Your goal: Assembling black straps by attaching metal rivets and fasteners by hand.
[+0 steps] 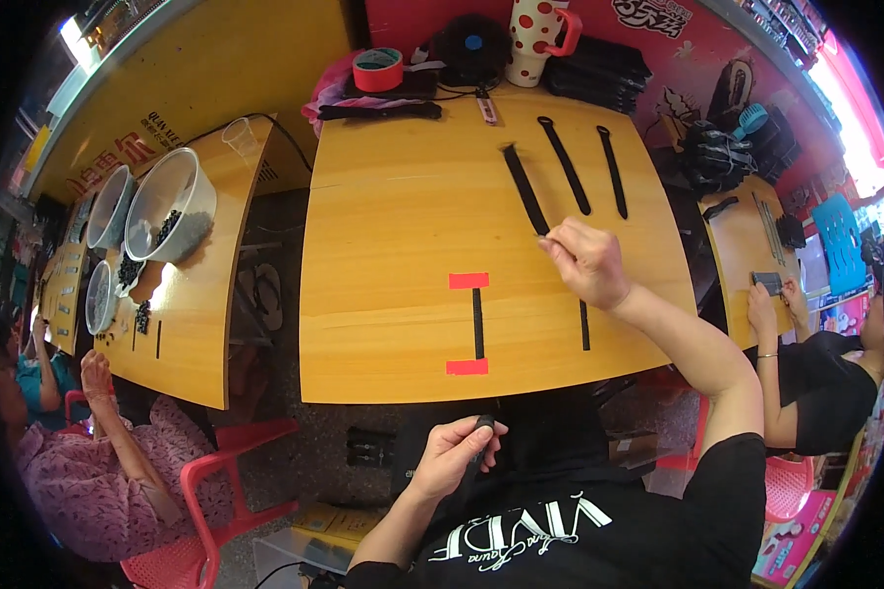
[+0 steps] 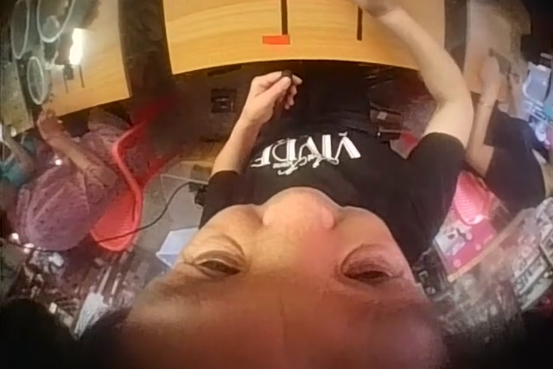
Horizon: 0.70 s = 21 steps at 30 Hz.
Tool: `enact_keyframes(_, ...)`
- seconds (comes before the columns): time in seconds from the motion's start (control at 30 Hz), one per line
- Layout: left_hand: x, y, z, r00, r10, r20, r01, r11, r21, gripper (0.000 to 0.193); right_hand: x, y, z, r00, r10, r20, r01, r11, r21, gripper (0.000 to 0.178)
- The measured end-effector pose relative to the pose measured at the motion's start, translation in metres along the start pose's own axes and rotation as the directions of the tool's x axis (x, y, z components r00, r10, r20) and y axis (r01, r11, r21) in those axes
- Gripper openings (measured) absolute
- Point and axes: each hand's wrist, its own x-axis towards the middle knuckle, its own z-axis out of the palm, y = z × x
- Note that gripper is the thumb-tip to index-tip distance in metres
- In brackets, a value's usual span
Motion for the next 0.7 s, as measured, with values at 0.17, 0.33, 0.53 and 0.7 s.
enact_keyframes(0.17,0.001,-0.004,0.005,1.0,-0.008,0.006,0.008,1.0,0.016,0.025,-0.004,-0.013,-0.007,0.986,0.008,0.169,0.003,0.998,-0.065,0.016)
enact_keyframes(0.33,0.001,-0.008,0.006,1.0,-0.009,-0.008,0.009,1.0,0.023,0.024,0.002,0.0,0.01,0.965,0.061,0.254,-0.009,0.98,-0.2,0.014)
enact_keyframes(0.53,-0.003,-0.005,0.004,0.997,0.066,-0.037,-0.065,0.998,0.02,0.024,0.029,0.017,0.016,0.947,0.234,0.222,-0.208,0.969,-0.135,0.012)
enact_keyframes(0.7,-0.012,-0.003,0.002,0.989,0.128,-0.08,-0.127,0.992,0.016,0.023,0.004,0.002,0.0,0.965,0.166,0.202,-0.17,0.985,0.006,0.013)
